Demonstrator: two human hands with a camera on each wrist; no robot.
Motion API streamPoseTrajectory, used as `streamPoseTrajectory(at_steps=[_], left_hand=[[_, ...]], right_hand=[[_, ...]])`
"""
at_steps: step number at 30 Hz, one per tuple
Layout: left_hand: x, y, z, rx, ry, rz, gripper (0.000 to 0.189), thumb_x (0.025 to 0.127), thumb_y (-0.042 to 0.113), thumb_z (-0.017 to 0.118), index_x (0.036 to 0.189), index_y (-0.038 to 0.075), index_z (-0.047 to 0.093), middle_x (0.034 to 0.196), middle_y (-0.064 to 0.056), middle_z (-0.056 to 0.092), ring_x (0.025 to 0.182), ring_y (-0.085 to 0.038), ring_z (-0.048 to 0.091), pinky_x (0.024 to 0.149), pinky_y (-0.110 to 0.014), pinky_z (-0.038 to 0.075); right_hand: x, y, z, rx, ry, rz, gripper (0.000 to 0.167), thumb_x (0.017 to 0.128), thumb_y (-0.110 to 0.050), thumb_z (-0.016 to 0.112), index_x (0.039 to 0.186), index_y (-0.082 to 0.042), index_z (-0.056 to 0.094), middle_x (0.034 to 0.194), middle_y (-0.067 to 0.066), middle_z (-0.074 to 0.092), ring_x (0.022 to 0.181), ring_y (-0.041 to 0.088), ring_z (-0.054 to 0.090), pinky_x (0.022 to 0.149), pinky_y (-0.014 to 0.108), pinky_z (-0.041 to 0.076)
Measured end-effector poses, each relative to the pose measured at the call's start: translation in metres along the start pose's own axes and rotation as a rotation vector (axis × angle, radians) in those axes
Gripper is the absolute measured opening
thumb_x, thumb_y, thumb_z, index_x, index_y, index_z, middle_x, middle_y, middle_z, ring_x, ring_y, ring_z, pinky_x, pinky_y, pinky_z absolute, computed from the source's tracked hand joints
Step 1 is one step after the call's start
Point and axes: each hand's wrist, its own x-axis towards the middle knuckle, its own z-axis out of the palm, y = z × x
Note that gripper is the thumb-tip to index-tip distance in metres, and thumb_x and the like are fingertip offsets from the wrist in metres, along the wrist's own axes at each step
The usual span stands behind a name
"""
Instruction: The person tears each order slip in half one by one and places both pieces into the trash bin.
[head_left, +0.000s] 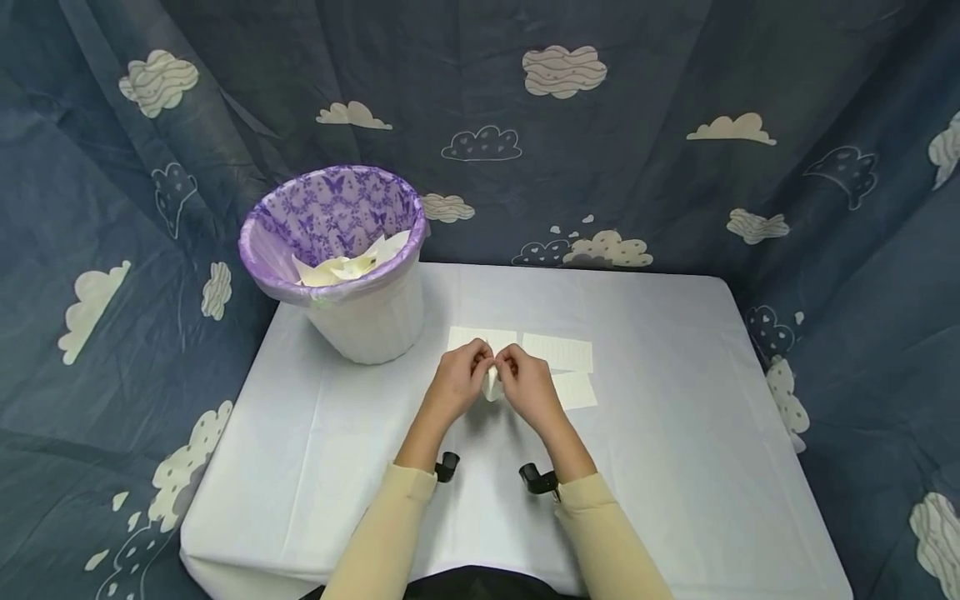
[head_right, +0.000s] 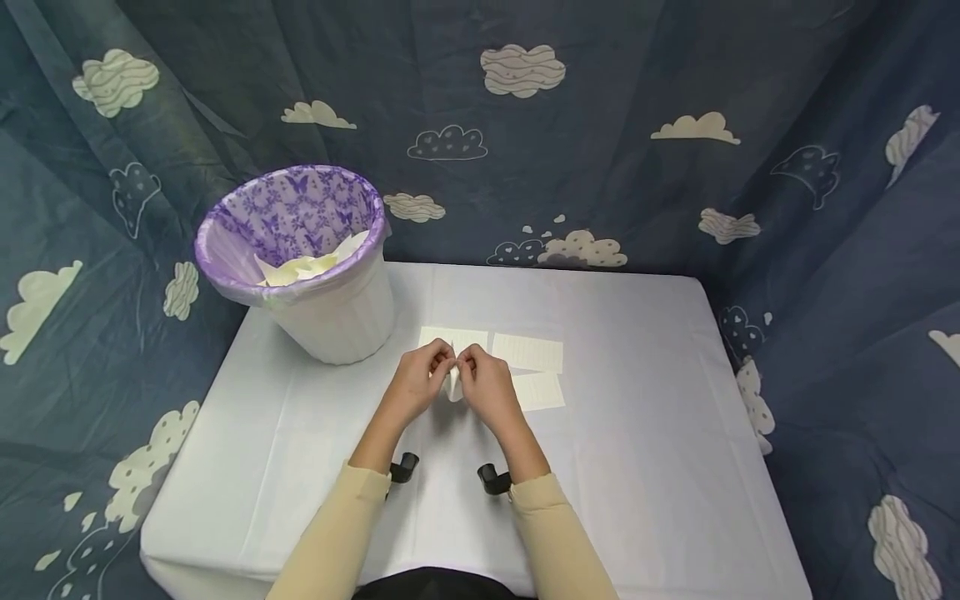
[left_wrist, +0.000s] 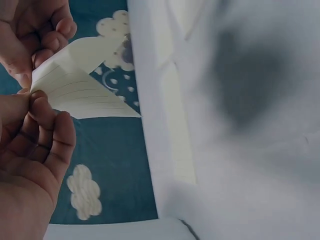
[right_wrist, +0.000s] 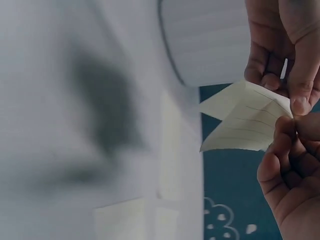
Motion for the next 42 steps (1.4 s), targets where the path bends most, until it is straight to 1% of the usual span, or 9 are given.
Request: streamPoseTrajectory(at_steps=[4,10,13,20,24,27,34,37,42], left_hand=[[-0.001,0.012,-0.005,-0.045,0.034,0.015,0.010,0.106,0.018,0.066,0.100,0.010,0.068,0.089,-0.004,0.072,0.080,-0.015,0.064,0.073,-0.027,0.054],[-0.003,0.030,-0.014,-0.077,0.087,0.088,0.009,0.105,0.017,0.067,0.100,0.010,0.068,0.091,-0.005,0.072,0.082,-0.017,0.067,0.074,-0.029,0.056],[-0.004,0.037,-0.017,-0.084,0.106,0.108,0.009,0.105,0.017,0.066,0.101,0.009,0.068,0.092,-0.006,0.072,0.083,-0.017,0.068,0.075,-0.030,0.057],[-0.007,0.045,-0.015,-0.102,0.143,0.137,0.007,0.105,0.015,0.067,0.101,0.008,0.068,0.092,-0.007,0.073,0.083,-0.017,0.068,0.076,-0.035,0.060],[-0.007,0.048,-0.013,-0.117,0.162,0.160,0.008,0.104,0.014,0.068,0.100,0.008,0.068,0.092,-0.007,0.073,0.082,-0.018,0.068,0.076,-0.036,0.060],[-0.006,0.051,-0.011,-0.122,0.177,0.169,0.008,0.104,0.014,0.068,0.100,0.008,0.068,0.091,-0.007,0.073,0.082,-0.017,0.067,0.077,-0.034,0.060],[-0.006,0.055,-0.009,-0.141,0.208,0.162,0.006,0.103,0.014,0.069,0.100,0.009,0.068,0.090,-0.007,0.073,0.081,-0.018,0.067,0.076,-0.039,0.060],[-0.006,0.056,-0.008,-0.175,0.220,0.141,0.006,0.103,0.013,0.070,0.100,0.008,0.069,0.091,-0.007,0.074,0.081,-0.018,0.068,0.076,-0.034,0.060],[-0.005,0.058,-0.006,-0.277,0.240,0.091,0.007,0.102,0.012,0.071,0.100,0.005,0.070,0.090,-0.009,0.074,0.080,-0.018,0.068,0.076,-0.027,0.058]], right_hand=[[-0.003,-0.009,-0.012,0.022,0.036,-0.028,0.013,0.107,-0.015,0.064,0.101,-0.005,0.069,0.081,0.008,0.073,0.065,0.013,0.060,0.058,0.022,0.046],[-0.007,-0.021,-0.030,0.088,0.067,-0.045,0.011,0.106,-0.015,0.065,0.100,-0.007,0.069,0.081,0.007,0.073,0.070,0.014,0.062,0.062,0.023,0.047],[-0.009,-0.026,-0.037,0.109,0.077,-0.052,0.010,0.105,-0.014,0.066,0.099,-0.007,0.069,0.081,0.007,0.073,0.071,0.015,0.062,0.063,0.023,0.047],[-0.012,-0.027,-0.043,0.151,0.069,-0.015,0.012,0.106,-0.017,0.065,0.100,-0.008,0.070,0.082,0.007,0.073,0.074,0.015,0.063,0.068,0.027,0.049],[-0.014,-0.027,-0.045,0.218,0.061,0.025,0.014,0.107,-0.019,0.064,0.101,-0.008,0.070,0.085,0.009,0.073,0.077,0.015,0.065,0.072,0.027,0.052],[-0.014,-0.027,-0.048,0.283,0.058,0.055,0.015,0.107,-0.019,0.064,0.101,-0.006,0.070,0.087,0.011,0.072,0.078,0.016,0.065,0.071,0.025,0.054],[-0.015,-0.027,-0.050,0.334,0.071,0.070,0.015,0.107,-0.017,0.064,0.102,-0.005,0.070,0.088,0.013,0.073,0.078,0.016,0.066,0.071,0.023,0.054],[-0.015,-0.027,-0.050,0.362,0.072,0.076,0.014,0.107,-0.017,0.064,0.102,-0.005,0.069,0.087,0.013,0.071,0.077,0.017,0.065,0.070,0.023,0.054],[-0.014,-0.028,-0.049,0.418,0.084,0.107,0.013,0.107,-0.015,0.063,0.102,-0.004,0.069,0.086,0.012,0.069,0.076,0.016,0.063,0.069,0.022,0.052]])
